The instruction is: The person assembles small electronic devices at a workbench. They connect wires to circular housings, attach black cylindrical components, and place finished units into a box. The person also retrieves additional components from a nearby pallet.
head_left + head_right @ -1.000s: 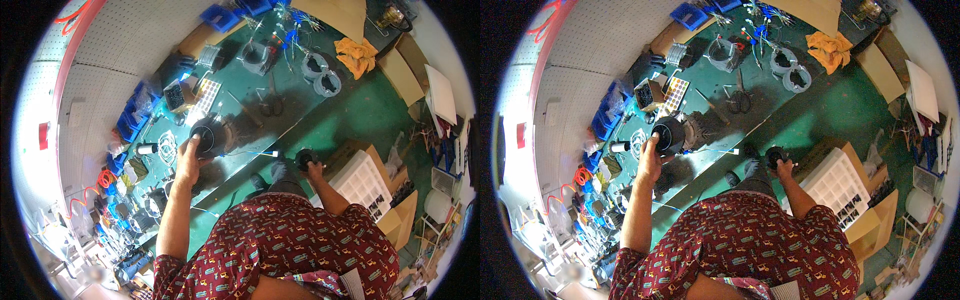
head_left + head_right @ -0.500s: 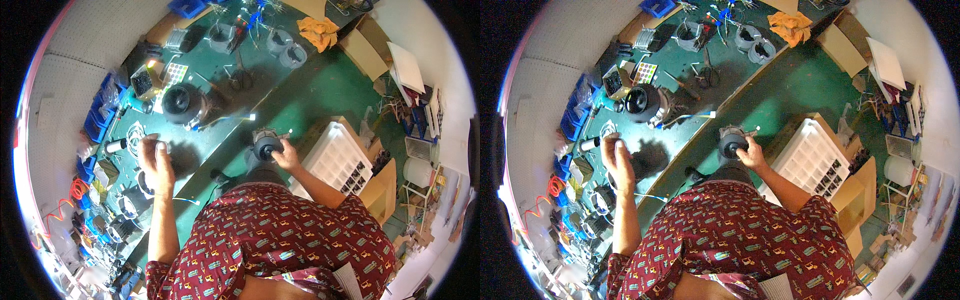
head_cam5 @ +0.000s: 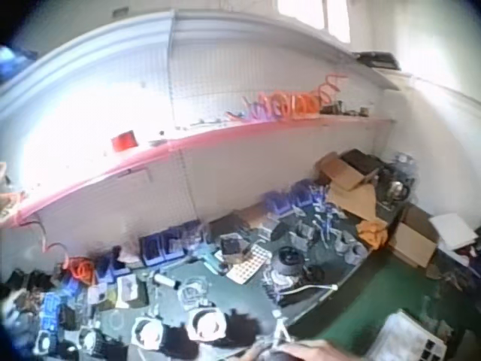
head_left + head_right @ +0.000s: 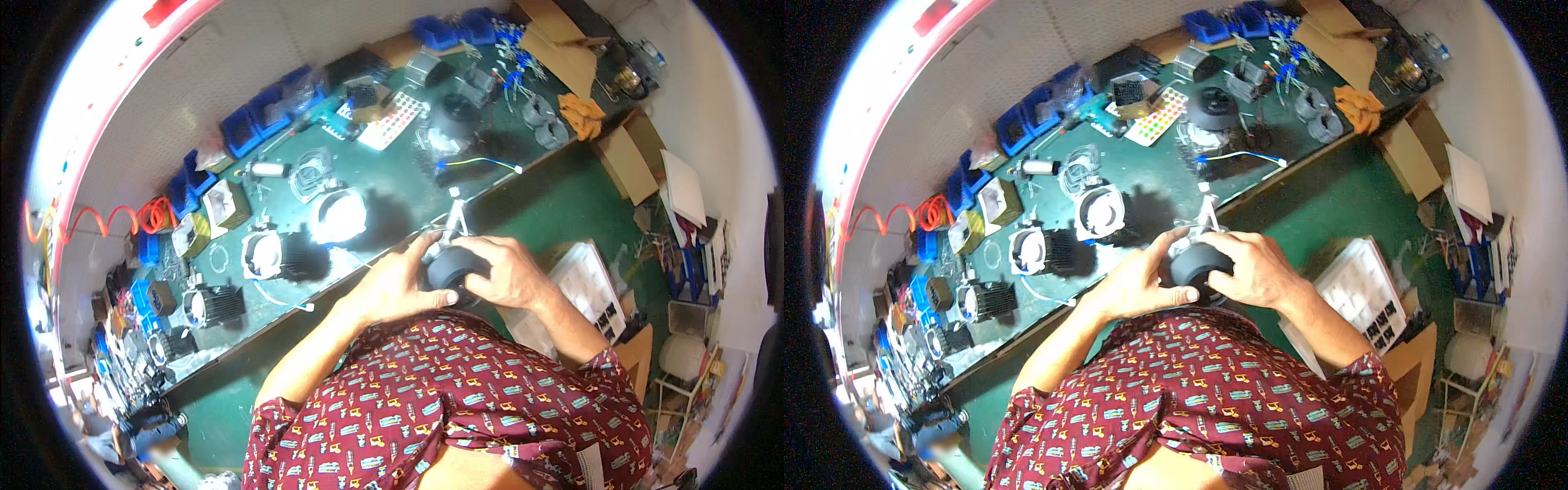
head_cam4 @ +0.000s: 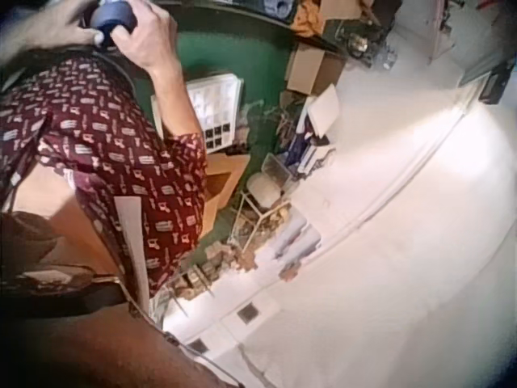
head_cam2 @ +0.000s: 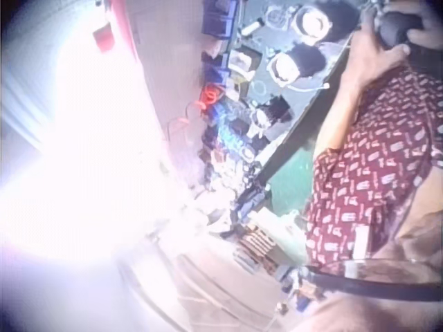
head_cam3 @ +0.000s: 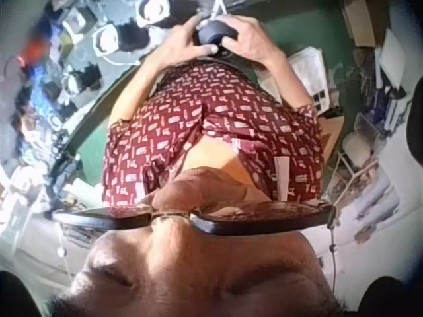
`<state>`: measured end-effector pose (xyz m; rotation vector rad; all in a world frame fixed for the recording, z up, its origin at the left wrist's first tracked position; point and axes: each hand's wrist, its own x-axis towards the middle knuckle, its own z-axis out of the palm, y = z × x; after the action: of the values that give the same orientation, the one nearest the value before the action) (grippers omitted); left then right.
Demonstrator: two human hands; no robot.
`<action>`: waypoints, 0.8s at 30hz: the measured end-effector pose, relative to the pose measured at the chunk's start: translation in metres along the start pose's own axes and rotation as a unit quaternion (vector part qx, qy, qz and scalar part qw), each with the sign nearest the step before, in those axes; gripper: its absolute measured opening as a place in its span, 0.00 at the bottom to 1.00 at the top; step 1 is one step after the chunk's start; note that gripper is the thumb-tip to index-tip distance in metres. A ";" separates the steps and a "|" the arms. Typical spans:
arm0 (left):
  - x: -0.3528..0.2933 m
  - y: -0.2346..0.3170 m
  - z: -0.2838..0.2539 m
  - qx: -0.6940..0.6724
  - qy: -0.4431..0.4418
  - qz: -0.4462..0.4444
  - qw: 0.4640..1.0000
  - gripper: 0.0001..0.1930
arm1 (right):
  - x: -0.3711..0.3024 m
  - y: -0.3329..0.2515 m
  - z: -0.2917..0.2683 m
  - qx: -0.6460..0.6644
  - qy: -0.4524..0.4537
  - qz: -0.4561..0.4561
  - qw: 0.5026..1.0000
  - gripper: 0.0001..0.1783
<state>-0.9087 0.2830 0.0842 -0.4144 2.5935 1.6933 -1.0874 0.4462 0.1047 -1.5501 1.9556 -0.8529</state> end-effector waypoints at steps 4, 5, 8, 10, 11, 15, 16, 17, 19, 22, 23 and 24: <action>-0.048 -0.012 -0.015 -0.151 0.118 -0.109 0.975 0.34 | 0.047 -0.032 0.020 0.005 -0.028 -0.077 0.997 0.32; -0.058 -0.013 -0.024 -0.167 0.176 -0.079 0.967 0.28 | 0.056 -0.043 0.020 0.087 -0.039 -0.067 0.993 0.34; -0.080 -0.036 -0.042 -0.247 0.284 -0.082 0.923 0.24 | 0.083 -0.025 0.057 0.406 0.009 -0.020 0.914 0.33; -0.092 -0.047 -0.053 -0.276 0.329 -0.106 0.897 0.23 | 0.100 0.001 0.085 0.449 0.062 0.066 0.889 0.26; -0.095 -0.057 -0.057 -0.317 0.349 -0.082 0.878 0.25 | 0.108 0.025 0.111 0.427 0.085 0.067 0.898 0.21; -0.096 -0.080 -0.080 -0.311 0.366 -0.148 0.864 0.26 | 0.117 0.070 0.192 0.325 0.123 0.063 0.936 0.14; -0.092 -0.084 -0.082 -0.321 0.367 -0.129 0.864 0.26 | 0.117 0.069 0.198 0.321 0.131 0.032 0.937 0.15; -0.094 -0.085 -0.085 -0.315 0.370 -0.133 0.864 0.25 | 0.113 0.070 0.203 0.258 0.135 0.043 0.956 0.17; -0.090 -0.085 -0.086 -0.323 0.386 -0.130 0.854 0.24 | 0.117 0.073 0.214 0.232 0.165 0.022 0.958 0.18; -0.095 -0.090 -0.089 -0.335 0.401 -0.122 0.844 0.27 | 0.119 0.063 0.214 0.223 0.172 0.048 0.958 0.16; -0.102 -0.097 -0.090 -0.341 0.403 -0.122 0.841 0.27 | 0.121 0.069 0.225 0.220 0.185 0.038 0.957 0.16; -0.100 -0.087 -0.086 -0.358 0.430 -0.125 0.820 0.27 | 0.124 0.070 0.226 0.215 0.197 0.026 0.956 0.15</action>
<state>-0.7812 0.1937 0.0578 -1.8102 1.9118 2.7578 -0.9999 0.2988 -0.1007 -1.1291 1.8830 -1.5414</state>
